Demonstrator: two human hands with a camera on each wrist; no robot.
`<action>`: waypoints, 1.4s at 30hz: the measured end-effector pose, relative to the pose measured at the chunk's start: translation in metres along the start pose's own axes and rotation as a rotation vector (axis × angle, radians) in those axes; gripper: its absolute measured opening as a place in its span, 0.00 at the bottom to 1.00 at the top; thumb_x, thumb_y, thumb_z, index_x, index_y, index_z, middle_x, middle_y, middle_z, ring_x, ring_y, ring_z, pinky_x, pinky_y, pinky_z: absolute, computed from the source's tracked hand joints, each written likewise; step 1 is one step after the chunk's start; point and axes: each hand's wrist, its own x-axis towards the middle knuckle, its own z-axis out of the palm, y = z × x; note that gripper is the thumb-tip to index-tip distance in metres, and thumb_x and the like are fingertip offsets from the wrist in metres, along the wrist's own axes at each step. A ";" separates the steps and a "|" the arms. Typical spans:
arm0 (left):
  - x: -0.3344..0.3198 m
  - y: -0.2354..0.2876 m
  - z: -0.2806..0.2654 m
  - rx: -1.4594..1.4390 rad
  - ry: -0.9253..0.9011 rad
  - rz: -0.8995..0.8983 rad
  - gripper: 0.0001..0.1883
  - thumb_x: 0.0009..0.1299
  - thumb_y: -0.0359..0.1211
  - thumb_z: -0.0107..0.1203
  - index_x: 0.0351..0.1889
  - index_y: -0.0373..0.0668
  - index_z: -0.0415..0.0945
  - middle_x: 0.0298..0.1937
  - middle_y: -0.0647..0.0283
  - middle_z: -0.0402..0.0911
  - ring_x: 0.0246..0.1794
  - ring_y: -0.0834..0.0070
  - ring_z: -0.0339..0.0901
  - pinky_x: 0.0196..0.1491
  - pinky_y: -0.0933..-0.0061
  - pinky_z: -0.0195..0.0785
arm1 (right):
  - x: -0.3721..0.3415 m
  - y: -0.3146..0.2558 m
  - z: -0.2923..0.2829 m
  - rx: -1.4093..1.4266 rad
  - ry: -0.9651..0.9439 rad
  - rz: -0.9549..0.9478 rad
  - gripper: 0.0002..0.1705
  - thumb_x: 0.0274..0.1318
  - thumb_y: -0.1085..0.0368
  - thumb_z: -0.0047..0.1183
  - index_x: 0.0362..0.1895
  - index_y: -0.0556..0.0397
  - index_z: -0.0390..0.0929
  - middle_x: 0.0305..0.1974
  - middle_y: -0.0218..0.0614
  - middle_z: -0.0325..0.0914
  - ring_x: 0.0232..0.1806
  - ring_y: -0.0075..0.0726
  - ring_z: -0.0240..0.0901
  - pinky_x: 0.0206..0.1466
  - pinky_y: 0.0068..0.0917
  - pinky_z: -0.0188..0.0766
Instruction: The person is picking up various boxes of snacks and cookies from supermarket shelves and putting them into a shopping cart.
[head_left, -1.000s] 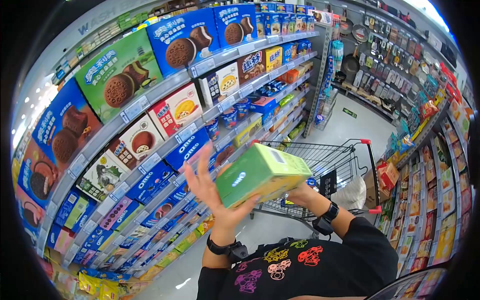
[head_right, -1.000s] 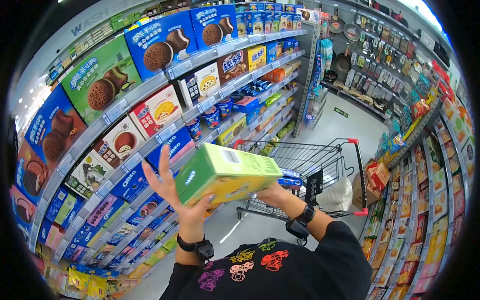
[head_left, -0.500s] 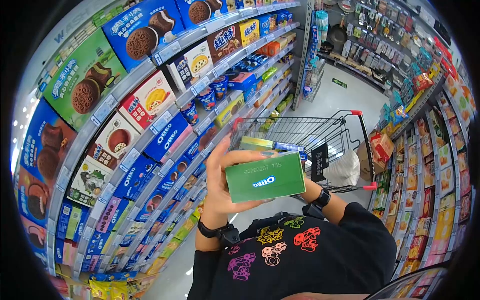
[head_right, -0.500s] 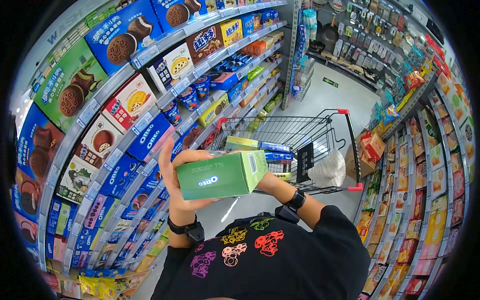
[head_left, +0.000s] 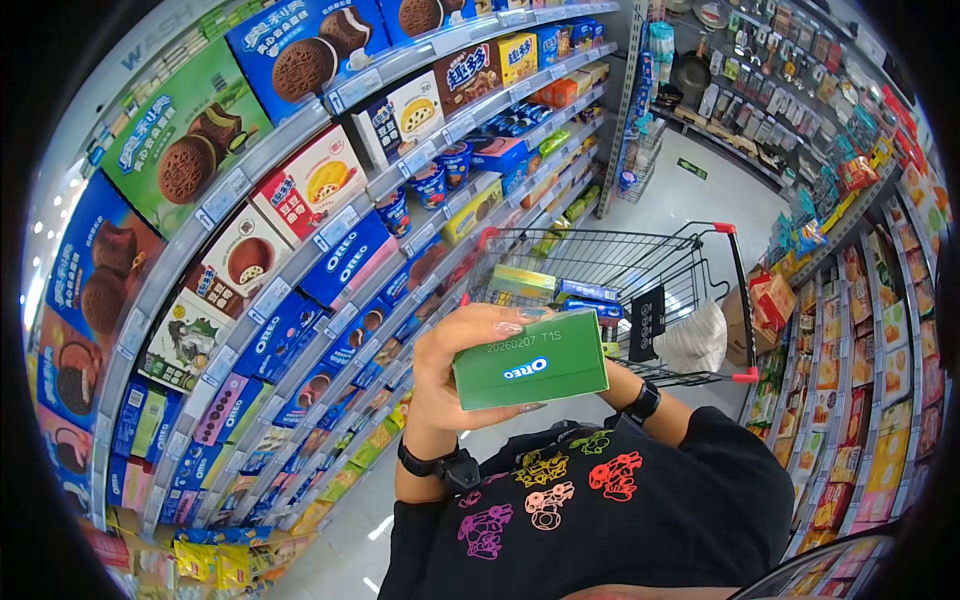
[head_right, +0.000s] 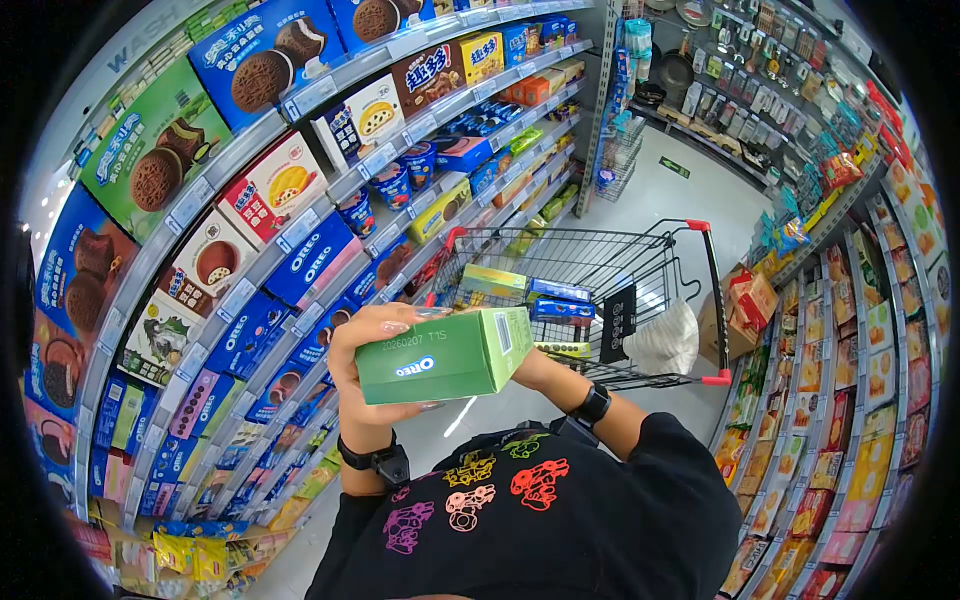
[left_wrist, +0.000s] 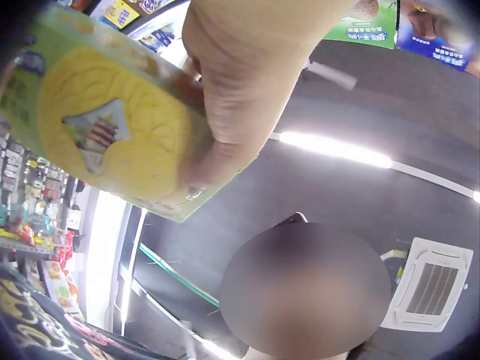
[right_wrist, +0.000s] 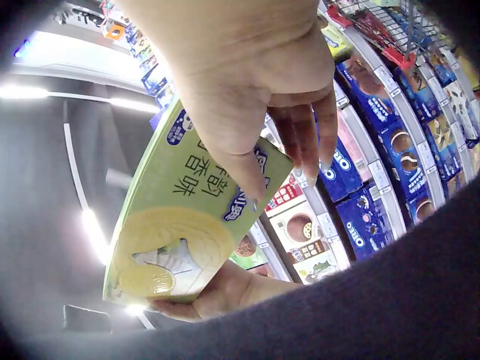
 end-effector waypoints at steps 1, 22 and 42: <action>0.000 0.002 -0.001 0.025 -0.017 0.004 0.35 0.37 0.30 0.70 0.46 0.37 0.67 0.41 0.49 0.75 0.44 0.61 0.74 0.49 0.61 0.66 | 0.000 0.006 -0.005 0.011 0.007 0.009 0.25 0.52 0.63 0.55 0.54 0.52 0.65 0.53 0.36 0.68 0.53 0.28 0.65 0.55 0.27 0.64; -0.004 0.004 0.009 0.078 0.023 -0.048 0.33 0.40 0.27 0.67 0.46 0.39 0.66 0.44 0.46 0.73 0.44 0.62 0.75 0.47 0.64 0.70 | -0.004 0.011 -0.004 -0.164 0.015 -0.039 0.25 0.61 0.54 0.39 0.59 0.53 0.59 0.53 0.43 0.67 0.56 0.38 0.65 0.57 0.34 0.67; -0.012 -0.002 0.032 0.056 0.199 -0.376 0.39 0.38 0.32 0.67 0.50 0.35 0.61 0.45 0.52 0.74 0.47 0.65 0.74 0.51 0.67 0.67 | -0.026 0.002 -0.015 0.054 -0.121 0.067 0.39 0.46 0.57 0.59 0.61 0.52 0.57 0.56 0.45 0.64 0.55 0.45 0.65 0.53 0.39 0.66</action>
